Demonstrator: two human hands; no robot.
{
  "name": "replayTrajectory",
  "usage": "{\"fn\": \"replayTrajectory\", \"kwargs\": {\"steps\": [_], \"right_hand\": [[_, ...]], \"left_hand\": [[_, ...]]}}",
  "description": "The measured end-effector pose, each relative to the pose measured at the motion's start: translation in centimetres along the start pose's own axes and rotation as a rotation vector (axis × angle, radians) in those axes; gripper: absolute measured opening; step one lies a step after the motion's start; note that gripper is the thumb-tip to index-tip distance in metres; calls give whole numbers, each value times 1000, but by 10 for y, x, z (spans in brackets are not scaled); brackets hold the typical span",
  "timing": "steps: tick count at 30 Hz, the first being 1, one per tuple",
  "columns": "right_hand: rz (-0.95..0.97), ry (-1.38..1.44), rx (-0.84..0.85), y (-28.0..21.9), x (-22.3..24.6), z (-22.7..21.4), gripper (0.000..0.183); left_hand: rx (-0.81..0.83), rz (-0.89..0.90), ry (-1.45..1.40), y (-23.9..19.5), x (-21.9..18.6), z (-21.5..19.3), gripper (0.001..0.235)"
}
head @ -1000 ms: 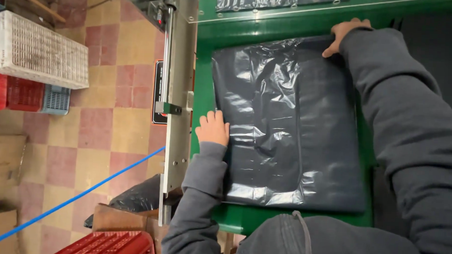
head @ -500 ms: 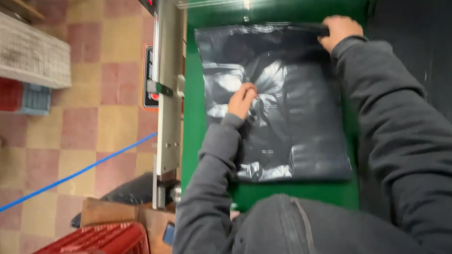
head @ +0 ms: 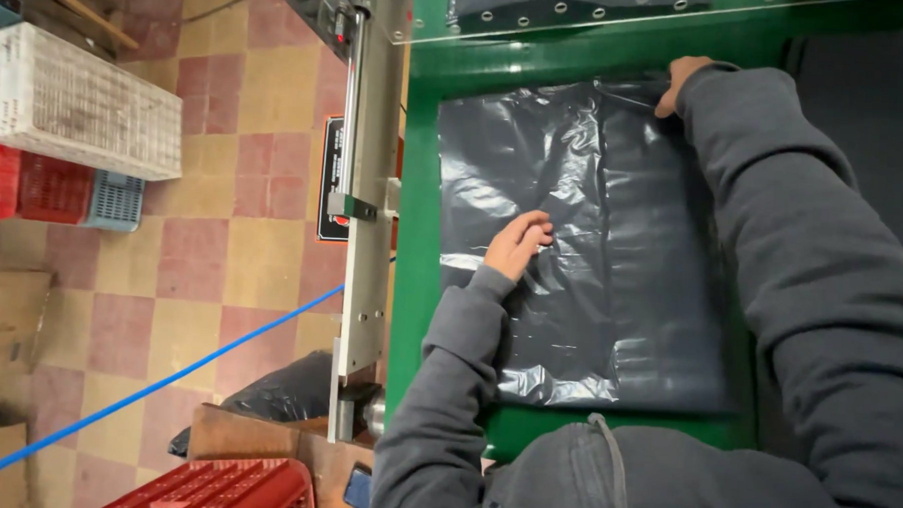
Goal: Folding plastic bags coming off a production line and placing them into a collection basket.
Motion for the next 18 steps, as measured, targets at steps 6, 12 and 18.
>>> {"fn": "replayTrajectory", "kwargs": {"steps": [6, 12, 18], "right_hand": [[-196, 255, -415, -135, 25, -79, 46], [-444, 419, -815, -418, 50, -66, 24], [-402, 381, -737, -510, 67, 29, 35]], "left_hand": [[26, -243, -490, 16, 18, -34, 87], [122, -303, -898, -44, -4, -90, 120], [-240, 206, -626, -47, 61, -207, 80]]}}
Point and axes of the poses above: each hand's wrist, its own y-axis towards the middle knuckle, its own z-axis out of the palm, x = y × z, the point moved 10 cm from there along y, towards the middle knuckle, and after that the axes turned 10 degrees about -y, right-handed, at the moved point
